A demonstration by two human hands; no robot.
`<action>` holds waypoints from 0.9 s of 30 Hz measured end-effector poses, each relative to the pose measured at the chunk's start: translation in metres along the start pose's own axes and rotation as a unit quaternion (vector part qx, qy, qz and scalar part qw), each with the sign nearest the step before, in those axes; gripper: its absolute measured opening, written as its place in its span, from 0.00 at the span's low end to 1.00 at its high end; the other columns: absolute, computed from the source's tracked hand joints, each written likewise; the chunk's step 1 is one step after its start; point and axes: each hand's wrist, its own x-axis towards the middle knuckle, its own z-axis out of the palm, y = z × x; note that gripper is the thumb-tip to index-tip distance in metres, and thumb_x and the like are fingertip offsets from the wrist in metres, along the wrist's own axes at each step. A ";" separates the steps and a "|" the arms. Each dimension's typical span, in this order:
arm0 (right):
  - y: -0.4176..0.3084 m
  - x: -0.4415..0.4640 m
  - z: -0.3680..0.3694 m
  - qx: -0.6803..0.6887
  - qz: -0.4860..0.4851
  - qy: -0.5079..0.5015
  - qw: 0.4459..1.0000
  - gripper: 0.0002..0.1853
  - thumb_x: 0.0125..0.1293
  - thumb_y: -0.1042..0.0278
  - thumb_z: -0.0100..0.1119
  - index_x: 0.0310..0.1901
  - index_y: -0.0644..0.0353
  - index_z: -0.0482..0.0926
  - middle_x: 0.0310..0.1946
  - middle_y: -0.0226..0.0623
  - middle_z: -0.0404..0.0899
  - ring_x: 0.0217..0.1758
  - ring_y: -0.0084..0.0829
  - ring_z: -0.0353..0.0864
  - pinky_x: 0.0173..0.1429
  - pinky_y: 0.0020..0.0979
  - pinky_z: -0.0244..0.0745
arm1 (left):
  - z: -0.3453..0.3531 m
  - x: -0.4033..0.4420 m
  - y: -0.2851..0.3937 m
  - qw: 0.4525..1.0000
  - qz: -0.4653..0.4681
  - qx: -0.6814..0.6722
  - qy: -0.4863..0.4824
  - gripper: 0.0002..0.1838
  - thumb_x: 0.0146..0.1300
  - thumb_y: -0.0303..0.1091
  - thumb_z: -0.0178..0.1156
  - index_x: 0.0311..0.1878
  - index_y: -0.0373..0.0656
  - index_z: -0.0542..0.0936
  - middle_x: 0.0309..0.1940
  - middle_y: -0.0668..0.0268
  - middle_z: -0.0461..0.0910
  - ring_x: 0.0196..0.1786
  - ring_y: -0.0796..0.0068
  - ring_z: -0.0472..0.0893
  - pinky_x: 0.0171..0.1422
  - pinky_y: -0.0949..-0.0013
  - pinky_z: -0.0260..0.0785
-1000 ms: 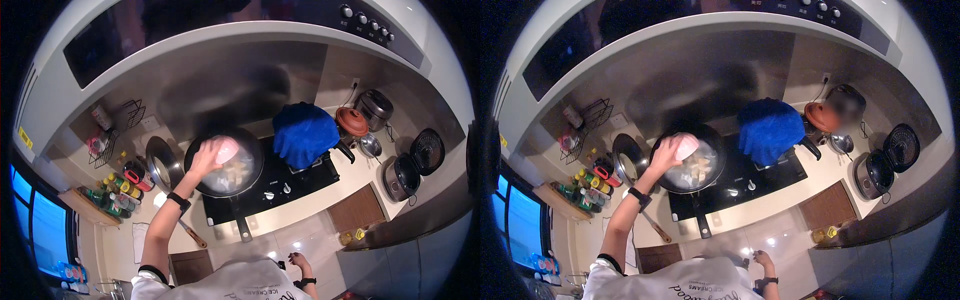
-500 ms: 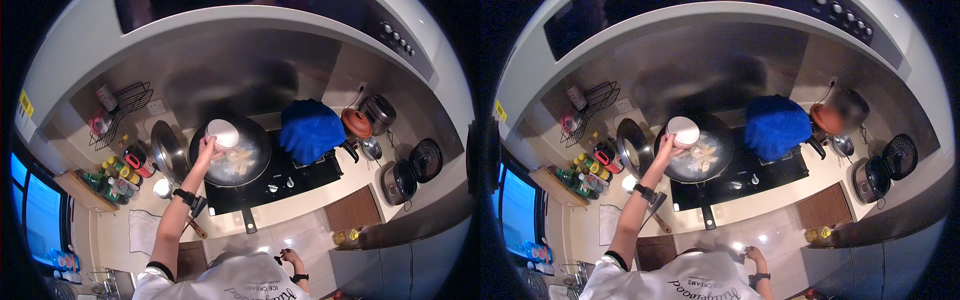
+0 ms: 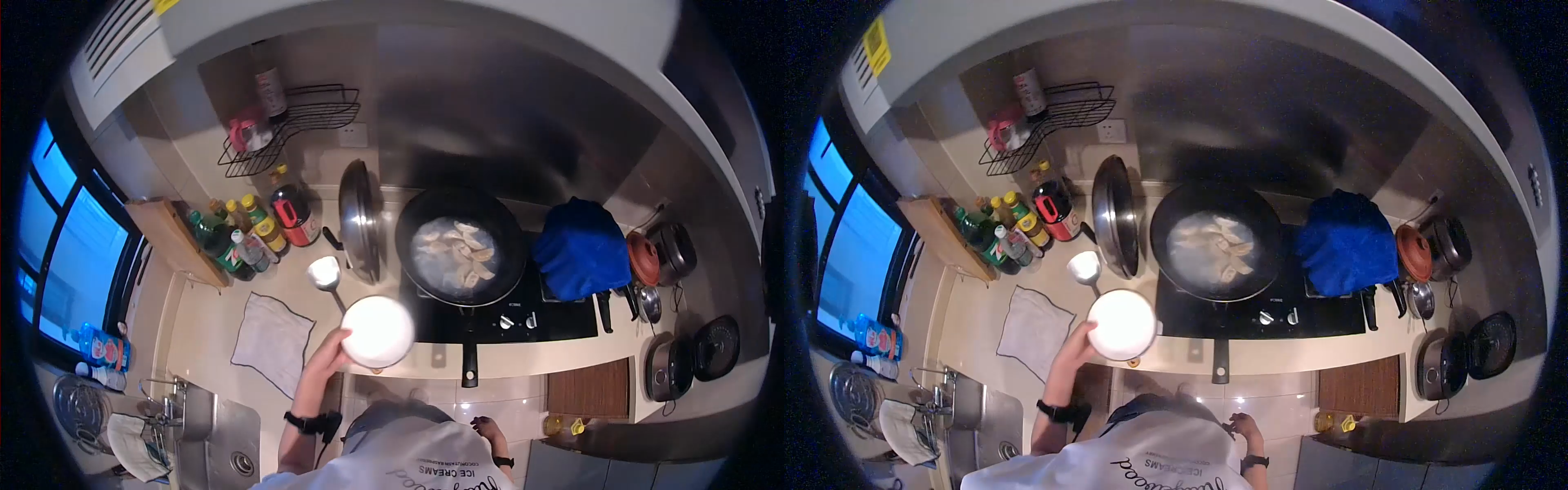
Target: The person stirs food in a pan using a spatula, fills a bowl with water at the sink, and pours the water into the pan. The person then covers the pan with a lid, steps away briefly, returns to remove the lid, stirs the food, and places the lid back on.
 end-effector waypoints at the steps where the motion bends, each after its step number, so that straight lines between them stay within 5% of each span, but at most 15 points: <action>1: -0.002 0.000 0.002 -0.001 0.004 -0.003 1.000 0.17 0.64 0.57 0.46 0.37 0.65 0.78 0.28 0.37 0.78 0.28 0.27 0.74 0.32 0.26 0.70 | -0.014 -0.014 0.001 0.999 0.005 -0.004 0.041 0.25 0.60 0.38 0.47 0.57 0.30 0.61 0.51 0.53 0.70 0.51 0.63 0.74 0.48 0.61 0.74; 4: -0.004 -0.001 0.006 -0.003 0.017 -0.008 1.000 0.18 0.64 0.57 0.45 0.38 0.65 0.78 0.29 0.38 0.78 0.31 0.30 0.75 0.36 0.28 0.71 | -0.050 -0.040 0.003 0.986 0.024 -0.004 0.164 0.25 0.59 0.39 0.47 0.55 0.31 0.64 0.46 0.54 0.72 0.45 0.65 0.77 0.40 0.66 0.77; 7: 0.027 0.025 0.005 -0.290 -0.166 -0.058 0.941 0.12 0.57 0.74 0.50 0.42 0.68 0.74 0.36 0.39 0.78 0.33 0.30 0.79 0.36 0.28 0.75 | -0.117 -0.027 -0.018 0.966 0.078 0.018 0.247 0.19 0.58 0.36 0.46 0.48 0.31 0.69 0.38 0.57 0.75 0.38 0.68 0.78 0.35 0.68 0.78; 10: 0.011 0.013 0.009 -0.257 -0.139 -0.068 0.954 0.13 0.55 0.74 0.52 0.43 0.67 0.73 0.37 0.38 0.78 0.32 0.31 0.79 0.36 0.29 0.75 | -0.144 -0.009 -0.018 0.947 0.140 0.001 0.289 0.15 0.58 0.33 0.46 0.43 0.31 0.70 0.34 0.58 0.74 0.33 0.71 0.78 0.34 0.69 0.78; 13: 0.021 0.018 0.017 -0.346 -0.218 -0.038 0.912 0.13 0.55 0.74 0.49 0.42 0.66 0.74 0.33 0.41 0.78 0.32 0.34 0.79 0.36 0.32 0.76 | -0.173 0.011 -0.017 0.930 0.188 -0.040 0.314 0.12 0.59 0.32 0.46 0.41 0.33 0.69 0.34 0.59 0.74 0.34 0.70 0.78 0.35 0.68 0.77; 17: -0.025 -0.026 0.034 -0.144 -0.012 -0.020 0.989 0.13 0.55 0.70 0.49 0.41 0.64 0.76 0.32 0.44 0.79 0.33 0.37 0.79 0.39 0.34 0.75 | -0.223 0.019 -0.024 0.909 0.211 -0.037 0.357 0.13 0.59 0.33 0.46 0.44 0.34 0.67 0.39 0.56 0.74 0.38 0.63 0.78 0.35 0.68 0.77; 26: 0.051 0.029 0.031 -0.409 -0.157 -0.060 0.897 0.14 0.60 0.64 0.47 0.42 0.61 0.77 0.40 0.46 0.77 0.43 0.41 0.77 0.46 0.34 0.72 | -0.236 -0.021 -0.047 0.909 0.165 -0.033 0.381 0.17 0.60 0.32 0.52 0.50 0.34 0.66 0.42 0.57 0.72 0.37 0.65 0.78 0.37 0.68 0.76; 27: 0.053 0.034 0.031 -0.422 -0.166 -0.056 0.890 0.14 0.60 0.63 0.47 0.42 0.61 0.77 0.41 0.46 0.77 0.44 0.41 0.77 0.47 0.34 0.71 | -0.223 -0.028 -0.041 0.877 0.160 0.081 0.446 0.17 0.60 0.32 0.53 0.50 0.34 0.67 0.42 0.58 0.72 0.36 0.66 0.77 0.38 0.68 0.75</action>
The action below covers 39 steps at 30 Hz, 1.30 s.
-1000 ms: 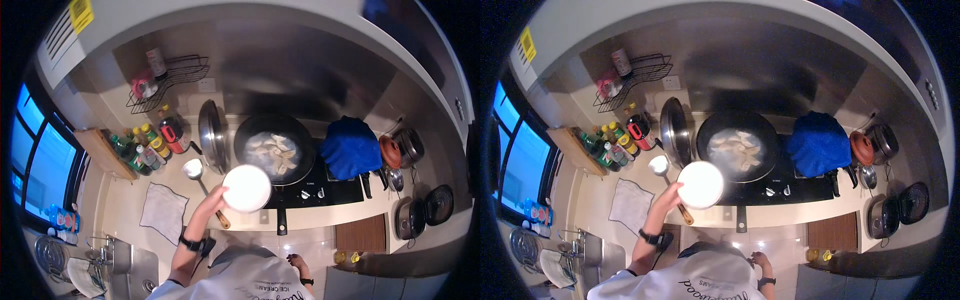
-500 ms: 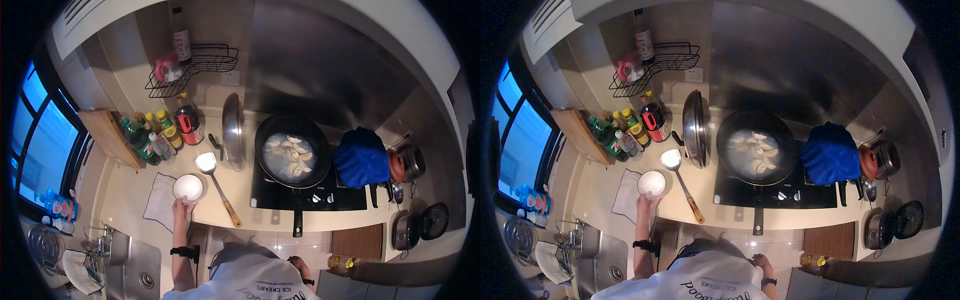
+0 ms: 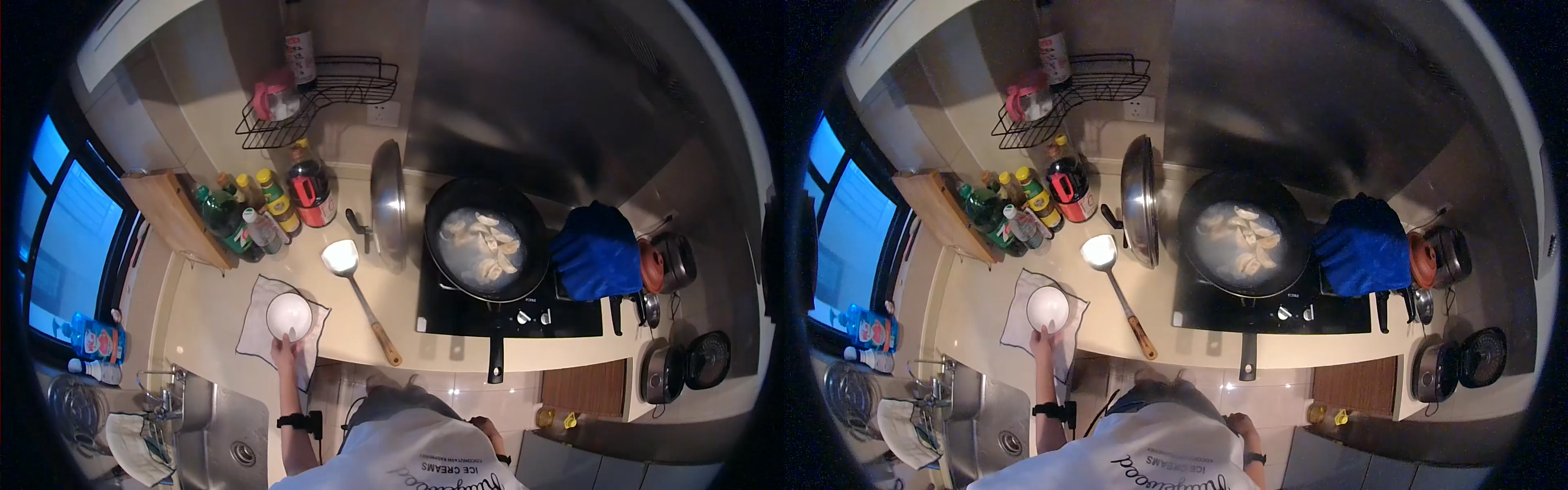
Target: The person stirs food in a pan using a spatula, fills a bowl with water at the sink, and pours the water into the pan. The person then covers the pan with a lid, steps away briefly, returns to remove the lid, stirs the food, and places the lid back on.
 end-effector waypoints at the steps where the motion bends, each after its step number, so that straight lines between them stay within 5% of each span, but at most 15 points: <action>1: 0.001 0.004 -0.001 -0.011 -0.003 0.006 1.000 0.15 0.61 0.62 0.46 0.42 0.60 0.77 0.42 0.46 0.77 0.45 0.41 0.77 0.48 0.34 0.71 | 0.005 -0.014 0.016 0.991 0.048 0.114 0.051 0.17 0.60 0.32 0.54 0.50 0.34 0.67 0.42 0.59 0.72 0.36 0.67 0.76 0.38 0.68 0.74; 5: -0.035 -0.008 -0.026 0.039 0.058 0.075 0.995 0.14 0.56 0.60 0.49 0.33 0.62 0.78 0.35 0.44 0.79 0.39 0.39 0.79 0.43 0.36 0.74 | 0.033 -0.043 0.078 0.868 0.276 0.396 0.121 0.18 0.59 0.34 0.56 0.50 0.36 0.69 0.40 0.61 0.71 0.36 0.73 0.73 0.40 0.70 0.70; 8: -0.037 -0.013 -0.026 0.132 0.102 0.117 0.979 0.14 0.56 0.60 0.48 0.32 0.62 0.78 0.36 0.45 0.79 0.43 0.40 0.78 0.46 0.35 0.73 | 0.079 -0.005 0.070 0.926 0.317 0.205 -0.025 0.18 0.59 0.33 0.57 0.51 0.38 0.69 0.40 0.63 0.71 0.38 0.75 0.70 0.43 0.72 0.66; 12: -0.053 -0.034 -0.032 0.222 0.134 0.092 0.961 0.15 0.59 0.60 0.46 0.38 0.61 0.78 0.39 0.45 0.78 0.44 0.38 0.78 0.45 0.33 0.72 | 0.191 0.086 0.028 0.951 0.231 -0.013 -0.204 0.20 0.56 0.27 0.57 0.52 0.39 0.67 0.39 0.68 0.70 0.40 0.77 0.69 0.50 0.75 0.64; 15: -0.035 -0.047 0.002 0.436 0.230 0.137 0.859 0.16 0.59 0.61 0.45 0.40 0.60 0.78 0.38 0.44 0.79 0.42 0.37 0.78 0.44 0.32 0.72 | 0.261 0.136 0.014 0.938 0.180 -0.105 -0.277 0.22 0.54 0.26 0.57 0.53 0.37 0.64 0.38 0.69 0.69 0.40 0.79 0.68 0.50 0.75 0.64; 19: -0.019 -0.068 0.076 0.470 0.279 0.220 0.808 0.16 0.60 0.60 0.45 0.39 0.62 0.78 0.31 0.45 0.79 0.36 0.36 0.79 0.42 0.34 0.73 | 0.316 0.102 0.057 0.954 0.207 -0.015 -0.219 0.11 0.54 0.29 0.57 0.39 0.40 0.70 0.30 0.72 0.70 0.30 0.81 0.67 0.35 0.76 0.61; 21: -0.051 -0.098 0.081 0.482 0.286 0.241 0.792 0.17 0.59 0.57 0.47 0.40 0.62 0.78 0.29 0.45 0.79 0.33 0.37 0.79 0.41 0.35 0.73 | 0.330 0.150 0.032 0.970 0.168 0.003 -0.174 0.07 0.55 0.34 0.57 0.33 0.41 0.73 0.25 0.74 0.70 0.27 0.80 0.68 0.31 0.75 0.61; 22: -0.067 -0.109 0.080 0.488 0.289 0.250 0.785 0.18 0.59 0.55 0.47 0.40 0.61 0.78 0.27 0.45 0.79 0.32 0.37 0.79 0.41 0.35 0.73 | 0.335 0.097 0.071 0.978 0.061 -0.128 -0.152 0.08 0.55 0.36 0.58 0.32 0.41 0.73 0.22 0.74 0.70 0.25 0.79 0.69 0.29 0.74 0.61; 25: -0.083 -0.113 0.083 0.491 0.302 0.248 0.779 0.18 0.59 0.55 0.48 0.40 0.61 0.78 0.27 0.45 0.79 0.32 0.38 0.79 0.40 0.35 0.73 | 0.337 0.121 0.058 0.977 0.089 -0.113 -0.158 0.09 0.55 0.37 0.58 0.34 0.41 0.74 0.25 0.72 0.73 0.26 0.76 0.72 0.31 0.72 0.64; 29: -0.084 -0.102 0.079 0.484 0.315 0.222 0.785 0.18 0.59 0.55 0.48 0.40 0.61 0.77 0.27 0.45 0.79 0.31 0.38 0.79 0.39 0.36 0.73 | 0.334 0.132 0.063 0.950 0.004 -0.207 -0.234 0.10 0.57 0.39 0.57 0.35 0.41 0.75 0.26 0.71 0.74 0.27 0.78 0.75 0.32 0.72 0.68; 30: -0.083 -0.100 0.077 0.480 0.316 0.215 0.789 0.18 0.59 0.55 0.48 0.40 0.61 0.77 0.27 0.45 0.79 0.31 0.38 0.79 0.39 0.36 0.73 | 0.331 0.173 0.047 0.927 -0.040 -0.208 -0.309 0.14 0.64 0.42 0.45 0.43 0.45 0.74 0.34 0.67 0.76 0.34 0.68 0.77 0.38 0.66 0.71; 39: -0.066 -0.085 0.059 0.450 0.299 0.186 0.821 0.19 0.58 0.54 0.48 0.40 0.62 0.77 0.27 0.46 0.79 0.29 0.38 0.79 0.38 0.36 0.73 | 0.310 0.161 0.127 0.945 0.102 -0.152 -0.272 0.13 0.64 0.42 0.45 0.40 0.45 0.74 0.27 0.68 0.75 0.28 0.70 0.76 0.31 0.68 0.71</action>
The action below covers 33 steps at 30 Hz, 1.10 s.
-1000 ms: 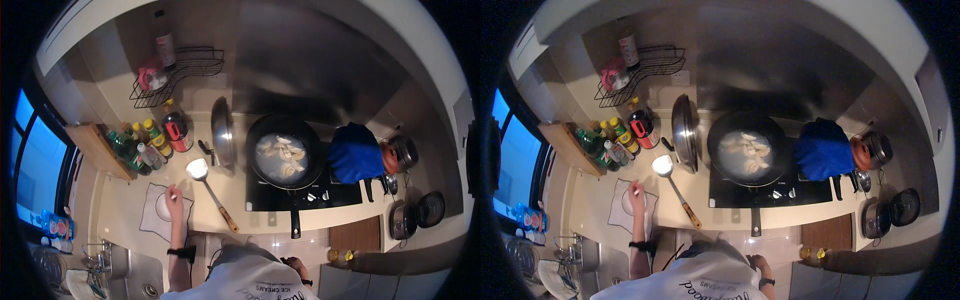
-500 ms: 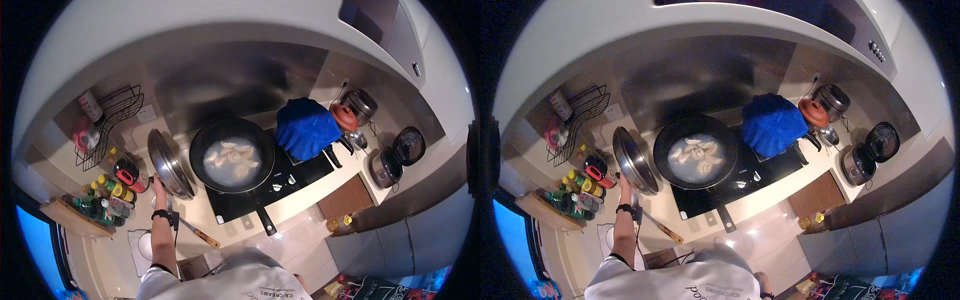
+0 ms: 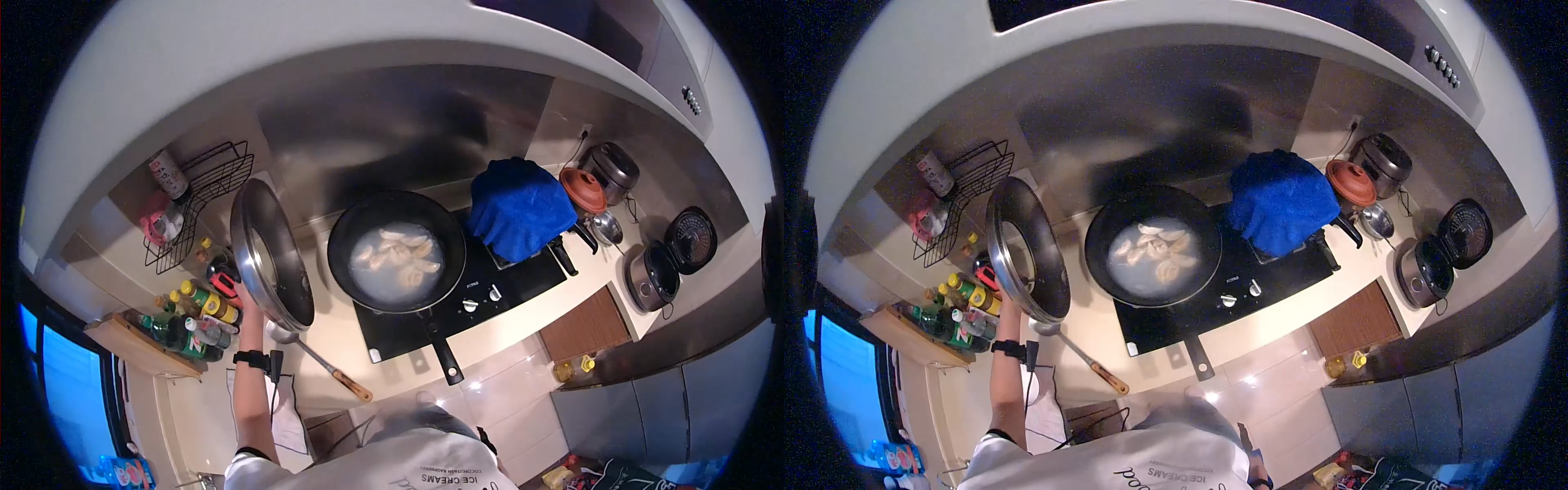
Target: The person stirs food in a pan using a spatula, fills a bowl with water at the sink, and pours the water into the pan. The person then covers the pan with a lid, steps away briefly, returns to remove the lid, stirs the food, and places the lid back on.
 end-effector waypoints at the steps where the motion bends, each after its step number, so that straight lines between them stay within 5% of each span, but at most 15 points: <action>1: 0.001 0.002 -0.001 -0.003 -0.002 -0.002 1.000 0.19 0.58 0.54 0.48 0.40 0.62 0.77 0.27 0.46 0.79 0.29 0.38 0.79 0.38 0.36 0.73 | 0.008 -0.005 0.012 1.000 0.002 0.022 -0.011 0.13 0.64 0.42 0.45 0.40 0.45 0.75 0.26 0.68 0.75 0.27 0.71 0.76 0.30 0.68 0.70; 2: 0.003 0.004 -0.003 -0.004 -0.002 -0.004 1.000 0.19 0.58 0.54 0.48 0.40 0.62 0.77 0.27 0.46 0.79 0.29 0.38 0.79 0.37 0.36 0.73 | 0.015 -0.012 0.024 0.999 -0.001 0.040 -0.022 0.13 0.64 0.42 0.44 0.40 0.45 0.75 0.26 0.68 0.75 0.27 0.71 0.76 0.29 0.69 0.70; 3: 0.004 0.006 -0.004 -0.006 -0.002 -0.005 1.000 0.19 0.58 0.54 0.48 0.40 0.62 0.77 0.27 0.46 0.79 0.29 0.38 0.79 0.37 0.36 0.73 | 0.059 -0.067 0.072 0.996 -0.016 0.050 -0.075 0.14 0.58 0.43 0.56 0.38 0.41 0.76 0.29 0.70 0.76 0.28 0.77 0.76 0.32 0.71 0.70; 7: 0.012 0.010 -0.011 -0.008 0.003 -0.006 1.000 0.19 0.58 0.53 0.48 0.40 0.62 0.77 0.26 0.46 0.79 0.28 0.39 0.79 0.37 0.36 0.73 | 0.120 -0.110 0.128 0.966 -0.187 0.174 -0.051 0.11 0.59 0.42 0.55 0.37 0.45 0.73 0.24 0.72 0.72 0.27 0.79 0.74 0.28 0.74 0.66; 12: 0.058 0.035 -0.001 0.069 -0.045 -0.027 0.996 0.23 0.57 0.51 0.50 0.39 0.66 0.77 0.30 0.44 0.80 0.34 0.32 0.77 0.42 0.33 0.69 | 0.196 -0.150 0.151 0.917 -0.283 0.110 -0.260 0.07 0.64 0.39 0.50 0.33 0.48 0.67 0.20 0.75 0.65 0.23 0.81 0.66 0.26 0.73 0.60; 17: 0.028 -0.014 -0.032 -0.015 -0.116 0.017 0.993 0.23 0.57 0.52 0.50 0.39 0.67 0.77 0.32 0.47 0.79 0.37 0.30 0.77 0.45 0.30 0.68 | 0.269 -0.160 0.115 0.883 -0.366 0.067 -0.287 0.06 0.63 0.32 0.52 0.35 0.41 0.67 0.23 0.68 0.67 0.26 0.76 0.70 0.31 0.71 0.68; 23: 0.131 0.019 -0.024 -0.129 -0.259 -0.019 0.957 0.16 0.54 0.59 0.50 0.40 0.59 0.80 0.35 0.51 0.78 0.38 0.40 0.80 0.42 0.32 0.72 | 0.317 -0.158 0.057 0.870 -0.357 0.136 -0.311 0.07 0.64 0.32 0.50 0.38 0.39 0.67 0.28 0.66 0.69 0.30 0.74 0.72 0.36 0.66 0.70; 25: 0.141 0.021 -0.020 0.039 -0.089 -0.032 0.995 0.16 0.55 0.61 0.49 0.40 0.58 0.80 0.33 0.49 0.79 0.36 0.37 0.80 0.41 0.31 0.73 | 0.328 -0.158 0.038 0.866 -0.359 0.157 -0.310 0.08 0.64 0.32 0.48 0.40 0.37 0.67 0.30 0.66 0.70 0.32 0.73 0.73 0.40 0.64 0.69; 27: 0.154 0.032 -0.021 0.041 0.052 -0.045 0.997 0.15 0.57 0.64 0.46 0.40 0.60 0.80 0.31 0.44 0.81 0.33 0.32 0.80 0.40 0.29 0.74 | 0.337 -0.158 0.022 0.862 -0.359 0.164 -0.317 0.09 0.65 0.30 0.47 0.44 0.35 0.67 0.33 0.64 0.71 0.35 0.72 0.74 0.44 0.63 0.69; 29: 0.174 0.047 -0.020 0.143 0.078 -0.060 0.985 0.15 0.58 0.68 0.43 0.40 0.62 0.80 0.31 0.42 0.81 0.33 0.31 0.80 0.39 0.29 0.74 | 0.344 -0.157 0.012 0.862 -0.350 0.189 -0.316 0.10 0.65 0.26 0.44 0.47 0.32 0.66 0.37 0.60 0.72 0.39 0.71 0.74 0.50 0.64 0.69; 31: 0.212 0.076 -0.008 0.319 0.114 -0.075 0.938 0.16 0.60 0.72 0.39 0.41 0.67 0.78 0.30 0.41 0.80 0.29 0.32 0.79 0.36 0.29 0.74 | 0.333 -0.135 -0.016 0.866 -0.324 0.195 -0.327 0.11 0.64 0.27 0.46 0.48 0.33 0.66 0.37 0.60 0.72 0.38 0.69 0.75 0.47 0.64 0.70; 33: 0.191 0.068 -0.018 0.353 0.156 -0.060 0.921 0.17 0.60 0.72 0.38 0.43 0.67 0.76 0.29 0.42 0.80 0.27 0.33 0.77 0.34 0.30 0.73 | 0.345 -0.159 -0.012 0.889 -0.297 0.204 -0.283 0.10 0.64 0.24 0.45 0.47 0.31 0.66 0.34 0.62 0.70 0.35 0.71 0.73 0.45 0.68 0.71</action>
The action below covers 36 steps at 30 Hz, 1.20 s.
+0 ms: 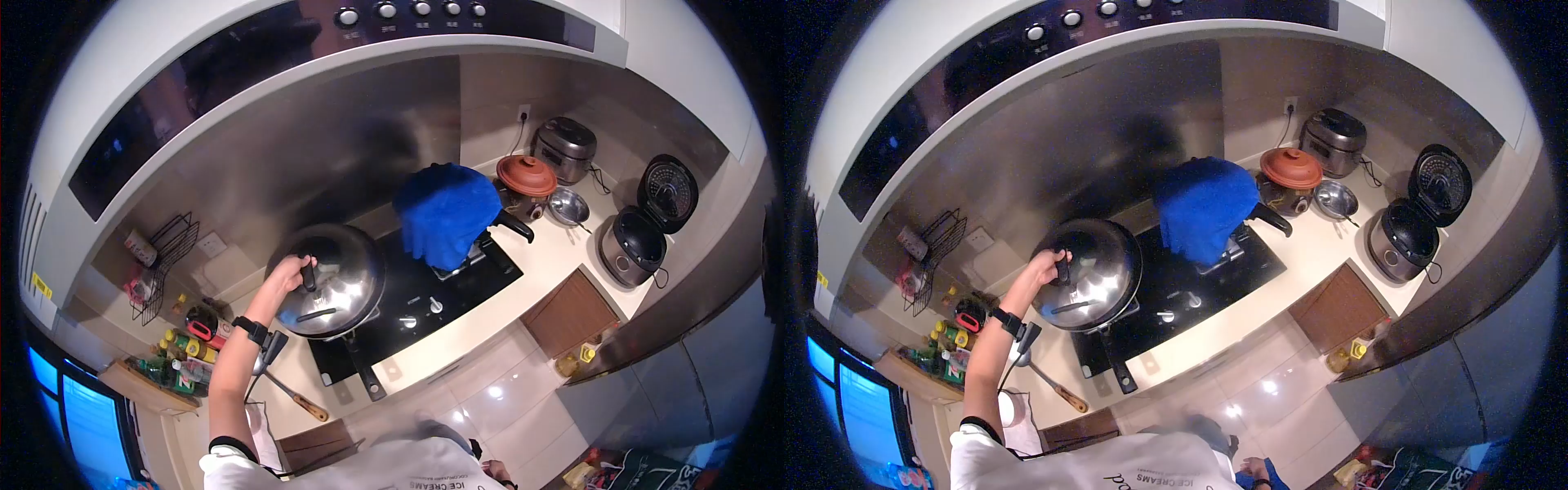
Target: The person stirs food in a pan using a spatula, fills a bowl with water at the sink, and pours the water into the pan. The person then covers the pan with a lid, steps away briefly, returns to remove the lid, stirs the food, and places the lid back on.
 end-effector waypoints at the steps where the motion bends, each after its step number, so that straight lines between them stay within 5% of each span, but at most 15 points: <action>1: -0.005 -0.004 0.000 0.020 0.018 0.011 1.000 0.17 0.60 0.72 0.37 0.44 0.67 0.76 0.28 0.43 0.79 0.25 0.33 0.77 0.34 0.30 0.73 | 0.006 0.001 -0.002 1.000 0.002 -0.007 0.010 0.10 0.64 0.23 0.45 0.48 0.31 0.65 0.35 0.61 0.70 0.36 0.71 0.73 0.45 0.68 0.71; 4: -0.013 0.000 -0.005 0.088 -0.024 -0.002 0.996 0.17 0.59 0.70 0.37 0.43 0.70 0.74 0.26 0.46 0.79 0.22 0.33 0.77 0.26 0.29 0.74 | 0.013 0.002 -0.011 0.999 0.008 -0.020 0.042 0.10 0.63 0.22 0.44 0.48 0.29 0.64 0.36 0.61 0.69 0.37 0.71 0.73 0.45 0.69 0.71; 21: -0.015 -0.019 -0.025 0.076 -0.005 0.055 0.996 0.16 0.60 0.69 0.42 0.42 0.69 0.75 0.26 0.47 0.78 0.26 0.36 0.78 0.31 0.34 0.77 | 0.011 0.032 -0.035 0.994 -0.003 -0.073 0.082 0.08 0.61 0.20 0.46 0.44 0.35 0.68 0.35 0.63 0.70 0.36 0.71 0.71 0.43 0.71 0.69; 24: 0.040 0.046 -0.039 -0.108 -0.151 0.025 0.982 0.15 0.60 0.68 0.44 0.43 0.69 0.75 0.27 0.47 0.79 0.27 0.37 0.79 0.33 0.34 0.77 | -0.006 0.049 -0.047 0.998 0.038 -0.009 0.055 0.07 0.61 0.24 0.49 0.42 0.34 0.70 0.33 0.63 0.71 0.35 0.71 0.71 0.43 0.69 0.68; 26: 0.050 0.045 -0.039 -0.113 -0.173 0.030 0.978 0.15 0.59 0.69 0.45 0.43 0.69 0.75 0.28 0.47 0.79 0.28 0.37 0.80 0.34 0.33 0.77 | 0.007 0.016 -0.034 0.979 0.113 0.151 0.070 0.16 0.60 0.34 0.53 0.44 0.28 0.71 0.38 0.54 0.73 0.37 0.62 0.73 0.45 0.60 0.67; 27: 0.034 0.021 -0.027 -0.022 -0.129 0.043 0.990 0.15 0.59 0.69 0.46 0.43 0.68 0.75 0.29 0.47 0.80 0.29 0.38 0.80 0.34 0.33 0.77 | -0.008 0.034 -0.044 0.918 0.282 0.264 0.093 0.23 0.57 0.41 0.55 0.46 0.27 0.71 0.43 0.47 0.73 0.44 0.53 0.73 0.52 0.54 0.63; 28: 0.030 0.002 -0.018 0.073 -0.085 0.054 0.992 0.14 0.59 0.70 0.46 0.43 0.68 0.75 0.29 0.47 0.80 0.30 0.38 0.80 0.34 0.33 0.77 | 0.015 -0.007 -0.024 0.807 0.260 0.478 0.228 0.28 0.58 0.43 0.54 0.53 0.27 0.66 0.51 0.41 0.68 0.56 0.48 0.66 0.60 0.54 0.56; 30: 0.038 0.005 -0.008 0.115 -0.080 0.074 0.987 0.16 0.61 0.69 0.39 0.43 0.67 0.75 0.29 0.44 0.79 0.26 0.34 0.78 0.30 0.32 0.76 | 0.055 -0.095 -0.017 0.707 0.464 0.483 0.229 0.36 0.59 0.45 0.53 0.64 0.33 0.53 0.63 0.40 0.49 0.67 0.47 0.48 0.69 0.56 0.41; 32: 0.045 -0.014 0.009 0.150 -0.082 0.098 0.980 0.16 0.63 0.68 0.37 0.42 0.67 0.75 0.29 0.44 0.79 0.24 0.31 0.77 0.28 0.31 0.76 | 0.101 -0.194 -0.009 0.629 0.587 0.462 0.217 0.34 0.60 0.40 0.52 0.65 0.38 0.52 0.65 0.45 0.45 0.68 0.49 0.48 0.69 0.53 0.38; 36: 0.048 -0.061 0.038 0.229 -0.091 0.167 0.955 0.14 0.63 0.70 0.40 0.41 0.68 0.75 0.26 0.44 0.78 0.22 0.31 0.76 0.24 0.30 0.73 | 0.080 -0.247 -0.064 0.551 0.679 0.431 0.222 0.28 0.61 0.33 0.50 0.64 0.42 0.57 0.66 0.47 0.46 0.67 0.47 0.49 0.67 0.46 0.42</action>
